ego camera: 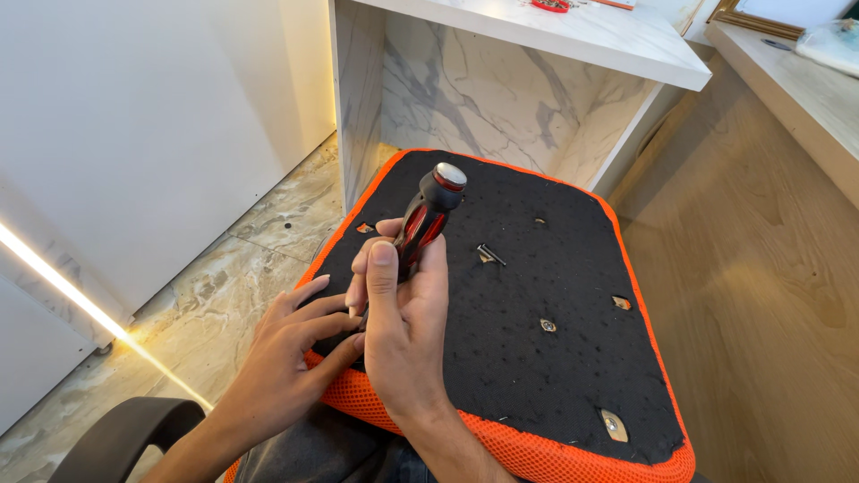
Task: The person uses a screwdriver to fasten screws into the underside of an orange and black chair seat. They pick up screws and turn the screwdriver to tighten them into the seat's mounting points.
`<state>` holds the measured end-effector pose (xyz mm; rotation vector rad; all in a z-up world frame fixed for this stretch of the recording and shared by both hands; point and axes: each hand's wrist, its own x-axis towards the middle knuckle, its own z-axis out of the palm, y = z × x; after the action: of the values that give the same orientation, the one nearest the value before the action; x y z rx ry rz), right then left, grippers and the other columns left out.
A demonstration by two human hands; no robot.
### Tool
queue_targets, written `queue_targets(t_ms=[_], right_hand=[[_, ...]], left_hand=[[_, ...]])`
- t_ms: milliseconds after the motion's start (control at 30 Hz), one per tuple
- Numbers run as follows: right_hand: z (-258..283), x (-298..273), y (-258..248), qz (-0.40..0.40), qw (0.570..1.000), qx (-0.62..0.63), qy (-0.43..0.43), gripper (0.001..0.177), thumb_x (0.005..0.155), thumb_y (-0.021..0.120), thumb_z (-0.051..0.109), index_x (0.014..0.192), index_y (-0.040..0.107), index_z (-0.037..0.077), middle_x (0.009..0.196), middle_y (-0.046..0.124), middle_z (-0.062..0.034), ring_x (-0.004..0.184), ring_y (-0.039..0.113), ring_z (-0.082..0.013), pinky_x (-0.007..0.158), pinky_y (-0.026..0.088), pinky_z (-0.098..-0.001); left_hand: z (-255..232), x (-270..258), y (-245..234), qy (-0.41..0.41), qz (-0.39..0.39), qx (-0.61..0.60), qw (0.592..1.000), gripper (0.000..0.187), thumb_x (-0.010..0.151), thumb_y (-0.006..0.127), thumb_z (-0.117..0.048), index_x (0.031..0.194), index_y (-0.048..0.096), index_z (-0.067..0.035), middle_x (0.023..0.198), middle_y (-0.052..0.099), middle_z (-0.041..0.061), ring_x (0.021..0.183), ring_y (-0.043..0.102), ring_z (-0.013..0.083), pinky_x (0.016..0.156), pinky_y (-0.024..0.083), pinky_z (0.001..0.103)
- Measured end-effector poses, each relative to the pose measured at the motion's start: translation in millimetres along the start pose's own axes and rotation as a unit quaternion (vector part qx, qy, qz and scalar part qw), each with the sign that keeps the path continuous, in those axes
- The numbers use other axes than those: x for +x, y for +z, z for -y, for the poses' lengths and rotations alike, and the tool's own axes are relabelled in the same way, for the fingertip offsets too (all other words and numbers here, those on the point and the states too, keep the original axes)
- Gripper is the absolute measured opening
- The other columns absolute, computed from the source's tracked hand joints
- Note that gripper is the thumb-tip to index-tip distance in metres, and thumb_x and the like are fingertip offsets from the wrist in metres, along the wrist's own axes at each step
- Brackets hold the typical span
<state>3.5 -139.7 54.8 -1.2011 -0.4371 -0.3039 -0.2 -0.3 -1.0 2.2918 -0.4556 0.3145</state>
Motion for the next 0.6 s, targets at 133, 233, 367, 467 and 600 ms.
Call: queue_targets(t_ms=[133,233,367,467,600], right_hand=[[2.4,0.6,-6.4,0.031,0.997,0.056,0.033,0.050,0.108,0.030,0.042,0.138,0.045,0.005,0.091,0.050,0.0009,0.074,0.051,-0.0055,0.068,0.047,-0.0219],[0.9,5.4,-10.2,0.065,0.997,0.035,0.016,0.050,0.113,0.034,0.044,0.130,0.052,0.000,0.092,0.052,-0.0010,0.076,0.052,-0.0068,0.070,0.046,-0.0217],[-5.2,7.9,-9.2,0.081,0.996,0.036,0.013,0.045,0.113,0.042,0.040,0.128,0.051,-0.001,0.094,0.053,-0.0029,0.078,0.051,-0.0080,0.071,0.046,-0.0239],[-5.2,8.0,-2.1,0.081,0.996,0.030,0.029,0.044,0.112,0.044,0.040,0.129,0.049,-0.001,0.091,0.051,-0.0028,0.074,0.048,-0.0073,0.065,0.042,-0.0227],[-1.7,6.5,0.7,0.087,0.992,0.066,0.058,0.046,0.111,0.040,0.041,0.136,0.049,0.004,0.091,0.049,0.0006,0.074,0.048,-0.0047,0.067,0.044,-0.0197]], left_hand=[[0.7,0.2,-2.6,0.007,0.004,-0.015,1.000,0.030,0.089,0.069,-0.036,0.106,0.082,-0.016,0.137,0.066,-0.006,0.141,0.039,0.0341,0.113,0.026,0.055],[0.8,-0.1,-3.2,0.028,-0.011,-0.015,0.999,0.026,0.090,0.069,-0.035,0.104,0.084,-0.019,0.136,0.068,-0.005,0.142,0.038,0.0358,0.113,0.026,0.056],[2.9,-0.1,-0.5,0.006,-0.007,0.002,1.000,0.025,0.087,0.071,-0.035,0.103,0.083,-0.020,0.126,0.071,-0.005,0.142,0.040,0.0342,0.114,0.027,0.055],[4.8,0.3,-2.7,0.022,-0.016,-0.004,1.000,0.028,0.086,0.073,-0.035,0.106,0.081,-0.017,0.126,0.070,-0.003,0.141,0.041,0.0355,0.112,0.027,0.056],[6.2,0.8,-4.3,0.024,-0.007,-0.027,0.999,0.031,0.086,0.073,-0.033,0.108,0.079,-0.013,0.127,0.071,0.002,0.140,0.040,0.0383,0.110,0.027,0.058]])
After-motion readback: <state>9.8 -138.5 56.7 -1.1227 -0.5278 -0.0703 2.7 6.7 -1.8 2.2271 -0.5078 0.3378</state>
